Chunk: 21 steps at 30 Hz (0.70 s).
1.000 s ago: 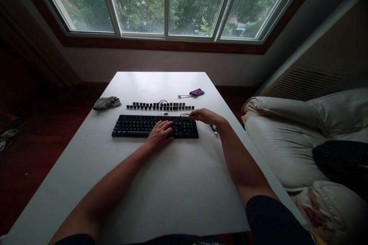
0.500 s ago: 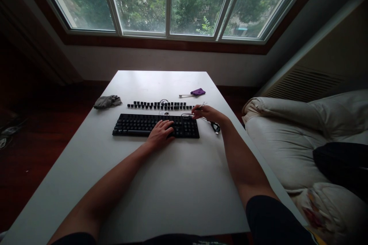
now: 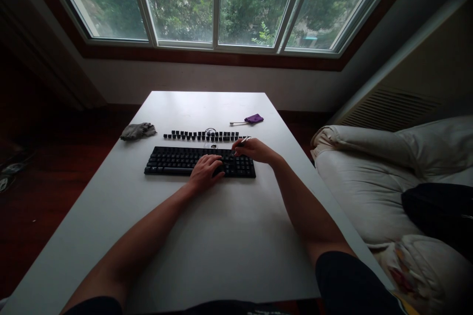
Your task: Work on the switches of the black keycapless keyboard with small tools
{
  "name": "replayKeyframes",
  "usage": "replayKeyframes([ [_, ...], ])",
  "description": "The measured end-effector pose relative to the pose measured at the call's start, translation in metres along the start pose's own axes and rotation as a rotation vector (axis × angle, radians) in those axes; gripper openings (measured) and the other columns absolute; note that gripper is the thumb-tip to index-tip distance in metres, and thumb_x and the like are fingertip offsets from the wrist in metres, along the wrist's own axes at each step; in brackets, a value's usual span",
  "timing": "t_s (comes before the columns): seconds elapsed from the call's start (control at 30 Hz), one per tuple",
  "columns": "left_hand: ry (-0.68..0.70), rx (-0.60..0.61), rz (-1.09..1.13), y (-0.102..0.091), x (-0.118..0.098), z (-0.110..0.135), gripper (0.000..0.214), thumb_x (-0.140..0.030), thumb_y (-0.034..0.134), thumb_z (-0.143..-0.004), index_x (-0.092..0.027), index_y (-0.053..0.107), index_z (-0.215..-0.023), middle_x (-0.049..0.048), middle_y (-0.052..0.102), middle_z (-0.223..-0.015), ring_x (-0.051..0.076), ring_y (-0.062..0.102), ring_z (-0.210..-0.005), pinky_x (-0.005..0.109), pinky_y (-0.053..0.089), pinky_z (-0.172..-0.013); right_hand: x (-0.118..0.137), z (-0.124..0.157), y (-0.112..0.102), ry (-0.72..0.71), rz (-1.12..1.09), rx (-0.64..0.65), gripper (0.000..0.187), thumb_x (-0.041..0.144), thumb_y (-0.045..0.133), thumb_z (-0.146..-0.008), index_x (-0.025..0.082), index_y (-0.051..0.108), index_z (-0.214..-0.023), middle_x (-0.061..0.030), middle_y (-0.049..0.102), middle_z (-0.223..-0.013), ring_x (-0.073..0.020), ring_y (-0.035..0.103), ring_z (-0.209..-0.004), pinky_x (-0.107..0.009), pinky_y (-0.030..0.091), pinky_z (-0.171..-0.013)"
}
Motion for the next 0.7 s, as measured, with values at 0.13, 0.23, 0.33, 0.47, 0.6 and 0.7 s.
replayKeyframes([
  [0.13, -0.085, -0.124, 0.098, -0.011, 0.009, 0.002, 0.032, -0.038, 0.061, -0.092, -0.024, 0.06, -0.121, 0.0074, 0.064, -0.127, 0.026, 0.057, -0.12, 0.045, 0.043, -0.106, 0.014, -0.004, 0.021, -0.077, -0.044, 0.02, 0.033, 0.045, 0.061, -0.089, 0.017, 0.068, -0.106, -0.0044, 0.073, -0.083, -0.0184, 0.071, -0.078, -0.029, 0.054, -0.074],
  [0.23, -0.124, -0.168, 0.168, -0.015, 0.013, 0.003, 0.032, -0.038, 0.061, -0.092, -0.024, 0.059, -0.121, 0.0069, 0.066, -0.123, 0.025, 0.058, -0.117, 0.043, 0.045, -0.103, 0.016, -0.006, 0.034, -0.079, -0.072, 0.041, 0.031, 0.042, 0.061, -0.09, 0.018, 0.067, -0.108, -0.0036, 0.073, -0.083, -0.017, 0.07, -0.077, -0.027, 0.054, -0.073],
  [0.33, -0.132, -0.175, 0.248, -0.017, 0.014, 0.003, 0.026, -0.035, 0.061, -0.093, -0.024, 0.061, -0.117, 0.0067, 0.066, -0.12, 0.024, 0.06, -0.116, 0.042, 0.046, -0.102, 0.015, -0.007, 0.041, -0.062, -0.092, 0.035, 0.027, 0.04, 0.061, -0.09, 0.018, 0.066, -0.106, -0.0023, 0.072, -0.081, -0.0166, 0.07, -0.076, -0.026, 0.054, -0.071],
  [0.47, -0.131, -0.189, 0.355, -0.018, 0.014, 0.002, 0.016, -0.03, 0.061, -0.092, -0.023, 0.065, -0.106, 0.0071, 0.067, -0.114, 0.023, 0.062, -0.111, 0.039, 0.049, -0.099, 0.015, -0.006, 0.045, -0.057, -0.131, 0.028, 0.026, 0.039, 0.063, -0.088, 0.018, 0.065, -0.104, -0.002, 0.072, -0.08, -0.0167, 0.07, -0.076, -0.026, 0.054, -0.071],
  [0.6, -0.135, -0.204, 0.44, -0.019, 0.016, 0.001, 0.012, -0.028, 0.064, -0.09, -0.022, 0.066, -0.1, 0.0079, 0.067, -0.112, 0.022, 0.064, -0.107, 0.038, 0.051, -0.095, 0.015, -0.006, 0.047, -0.045, -0.159, 0.023, 0.027, 0.04, 0.065, -0.087, 0.017, 0.065, -0.102, -0.0021, 0.072, -0.079, -0.0169, 0.07, -0.075, -0.027, 0.055, -0.071],
  [0.7, -0.129, -0.188, 0.487, -0.017, 0.018, 0.001, 0.011, -0.027, 0.065, -0.088, -0.022, 0.067, -0.098, 0.0078, 0.068, -0.11, 0.022, 0.065, -0.104, 0.037, 0.052, -0.094, 0.013, -0.007, 0.049, -0.024, -0.195, 0.003, 0.026, 0.04, 0.066, -0.087, 0.017, 0.064, -0.099, -0.0018, 0.072, -0.077, -0.0167, 0.07, -0.074, -0.027, 0.055, -0.072],
])
Point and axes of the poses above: each hand's wrist, its own z-axis away from the middle knuckle, its own y-axis out of the palm, x = y × z, the point moved 9 cm from there along -z, towards the middle knuckle
